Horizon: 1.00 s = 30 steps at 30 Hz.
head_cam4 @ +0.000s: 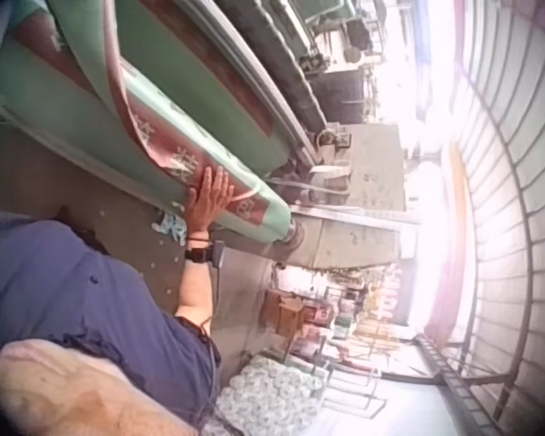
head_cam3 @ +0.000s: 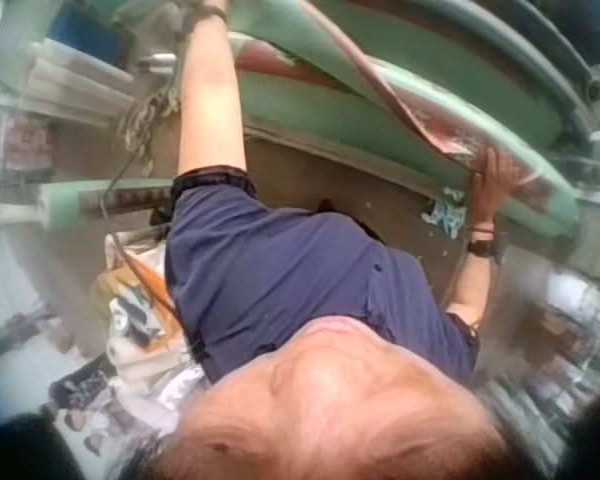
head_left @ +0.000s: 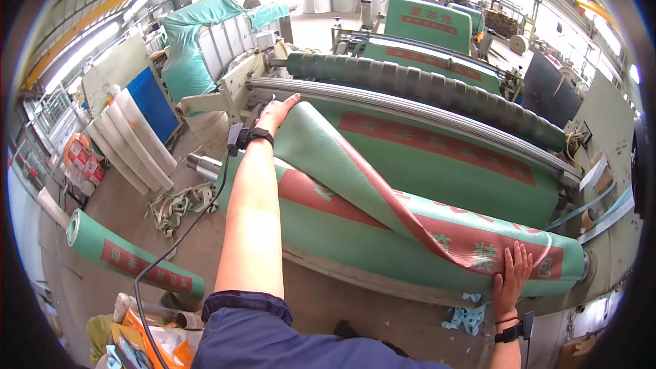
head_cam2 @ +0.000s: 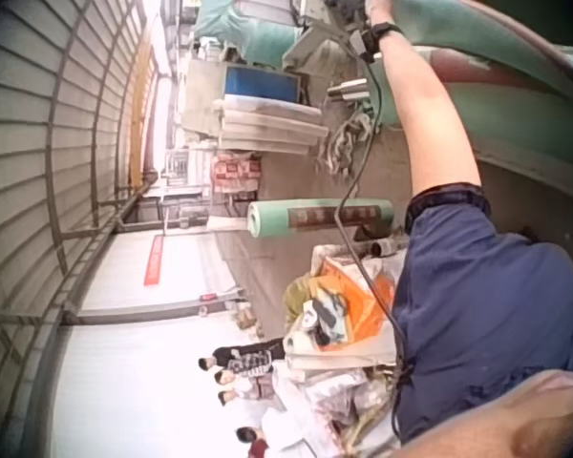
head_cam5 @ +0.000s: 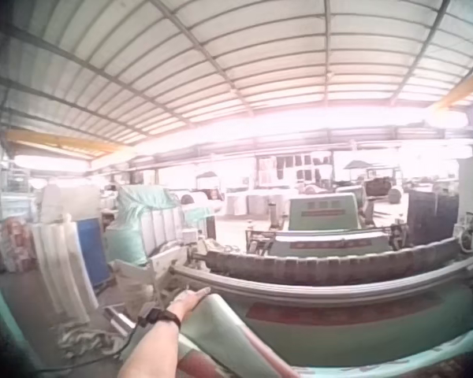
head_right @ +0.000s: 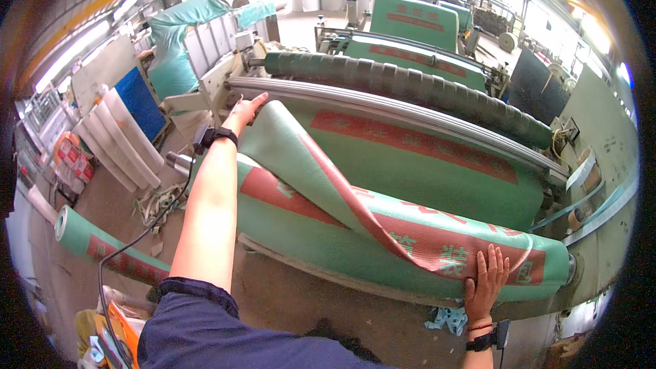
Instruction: Operate an industrial machine to roll and label sheets of material.
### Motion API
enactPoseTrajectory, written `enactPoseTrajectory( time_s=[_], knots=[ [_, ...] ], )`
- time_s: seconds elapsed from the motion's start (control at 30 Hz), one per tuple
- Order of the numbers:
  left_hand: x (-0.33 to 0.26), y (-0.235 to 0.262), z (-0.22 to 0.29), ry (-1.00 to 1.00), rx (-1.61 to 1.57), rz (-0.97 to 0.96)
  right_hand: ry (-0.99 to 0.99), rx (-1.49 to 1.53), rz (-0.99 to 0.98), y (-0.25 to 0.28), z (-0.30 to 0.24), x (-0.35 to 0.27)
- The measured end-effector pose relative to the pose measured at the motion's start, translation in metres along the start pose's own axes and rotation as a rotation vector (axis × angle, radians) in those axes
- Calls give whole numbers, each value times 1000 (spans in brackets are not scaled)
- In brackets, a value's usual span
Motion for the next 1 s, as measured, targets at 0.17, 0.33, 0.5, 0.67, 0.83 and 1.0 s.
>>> enactPoseTrajectory(
  time_s=[0.17,0.33,0.5,0.67,0.83,1.0],
  knots=[
    [-19,-21,6,-50,128,36,-14,-20,-32,3,0,-8],
    [-10,-28,-6,-34,31,21,-28,25,-37,3,-6,-11],
    [3,33,-18,-350,-228,396,-33,84,-47,5,-12,-1],
    [-59,107,-63,-153,-724,56,-31,110,-33,3,-14,-1],
    [-160,111,-196,-387,-835,22,-30,155,-20,18,-9,-7],
    [-142,3,-357,-237,-1167,208,38,165,50,33,-18,-34]
  ],
)
Point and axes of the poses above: each hand's wrist, its own x-axis towards the middle knuckle, its own y-axis out of the back of the hand, z = x × y, the point moved 7 cm from there along x, towards the middle knuckle, and after that the axes turned 9 degrees about y, right-handed, at the moved point
